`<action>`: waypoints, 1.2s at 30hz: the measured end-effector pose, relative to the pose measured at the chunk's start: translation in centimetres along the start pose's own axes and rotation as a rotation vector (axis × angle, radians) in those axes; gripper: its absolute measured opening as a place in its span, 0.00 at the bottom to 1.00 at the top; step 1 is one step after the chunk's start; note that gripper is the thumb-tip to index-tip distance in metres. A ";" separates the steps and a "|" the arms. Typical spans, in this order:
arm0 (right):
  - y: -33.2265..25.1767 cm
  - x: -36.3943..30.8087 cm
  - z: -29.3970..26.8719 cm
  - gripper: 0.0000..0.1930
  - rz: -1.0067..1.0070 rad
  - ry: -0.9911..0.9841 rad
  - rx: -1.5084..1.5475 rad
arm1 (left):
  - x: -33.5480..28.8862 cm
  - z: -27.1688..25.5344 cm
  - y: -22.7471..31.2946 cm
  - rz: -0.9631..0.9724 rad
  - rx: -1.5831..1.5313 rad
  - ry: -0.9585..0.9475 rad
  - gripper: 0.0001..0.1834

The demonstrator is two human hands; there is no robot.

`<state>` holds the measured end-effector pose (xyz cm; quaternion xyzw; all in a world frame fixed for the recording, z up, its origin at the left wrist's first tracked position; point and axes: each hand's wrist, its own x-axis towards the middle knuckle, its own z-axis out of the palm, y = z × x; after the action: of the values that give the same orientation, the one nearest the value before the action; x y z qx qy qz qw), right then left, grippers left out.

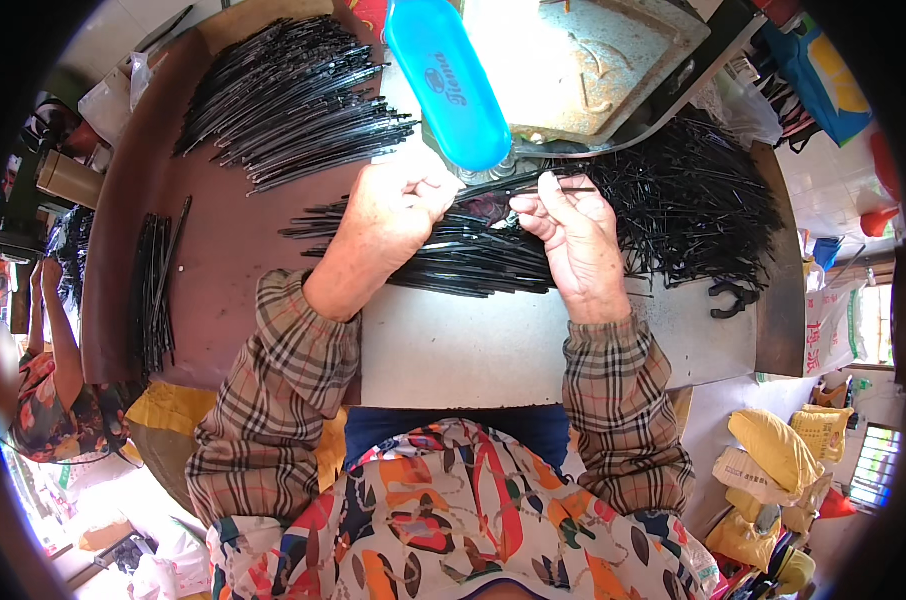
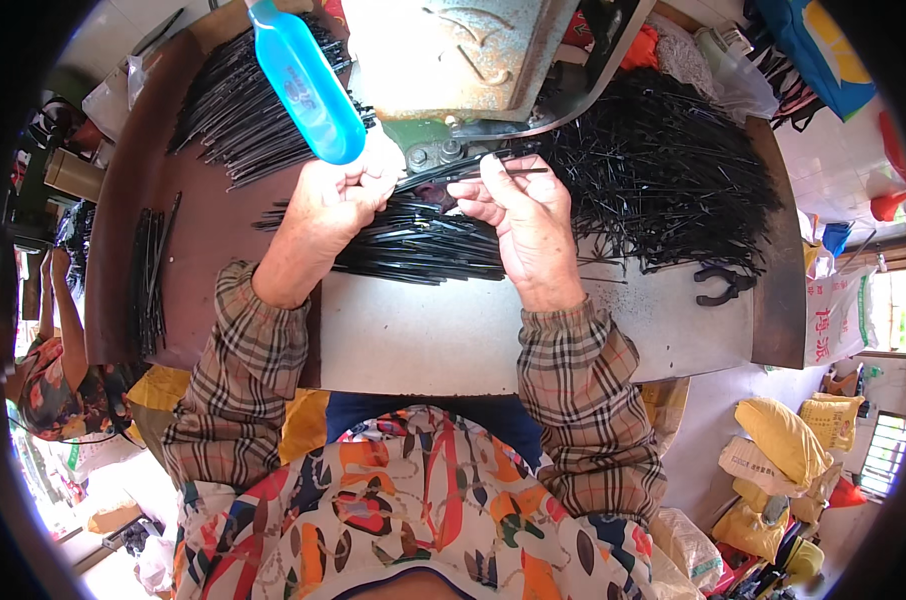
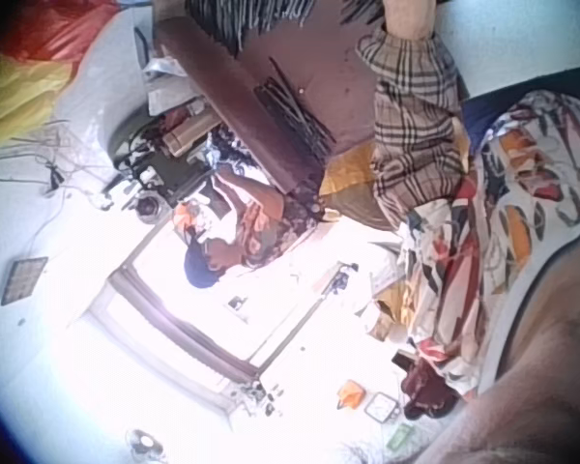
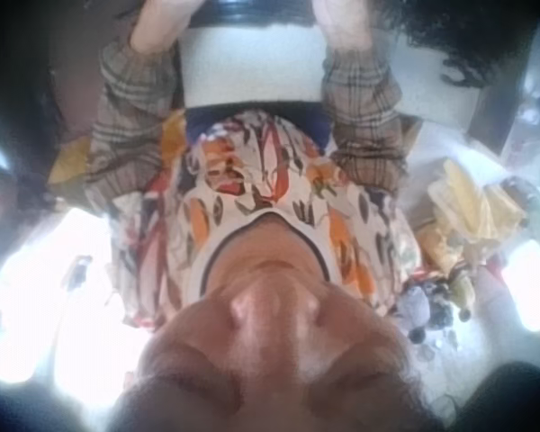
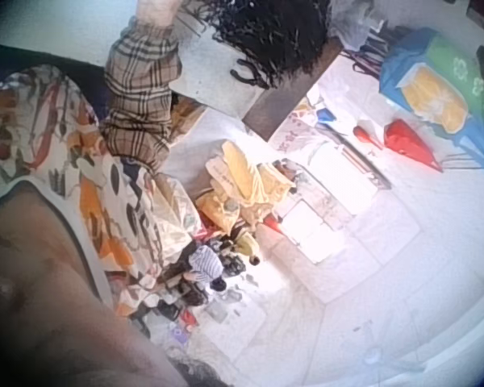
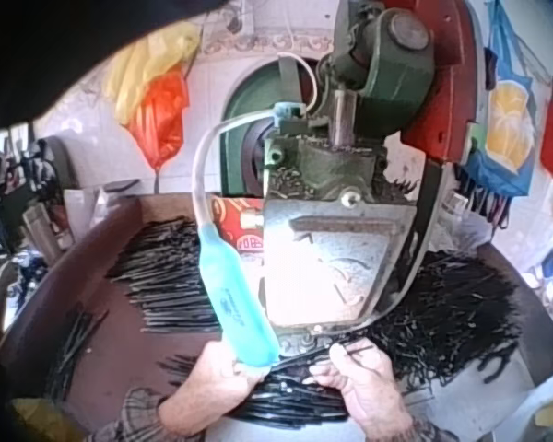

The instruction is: The person assembles black rods and plastic connectors using an assembly press.

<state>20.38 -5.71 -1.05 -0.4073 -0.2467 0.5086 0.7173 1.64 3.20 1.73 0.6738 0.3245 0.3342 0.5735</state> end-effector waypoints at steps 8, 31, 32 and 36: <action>-0.2 -0.2 0.2 0.09 0.000 0.014 -0.002 | -0.3 0.5 0.4 0.019 -0.071 0.027 0.04; 1.2 2.3 0.2 0.05 -0.169 0.056 0.131 | 2.4 -0.5 0.5 -0.075 -0.311 -0.097 0.07; 1.2 2.4 -0.1 0.05 -0.169 0.054 0.130 | 2.6 -0.3 0.4 -0.073 -0.312 -0.095 0.07; 1.1 2.4 -0.4 0.05 -0.187 0.099 0.121 | 2.7 0.5 0.7 -0.006 -0.344 -0.093 0.09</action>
<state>20.98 -3.49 -2.30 -0.3634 -0.2167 0.4326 0.7961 3.62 5.07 2.55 0.5794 0.2376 0.3517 0.6958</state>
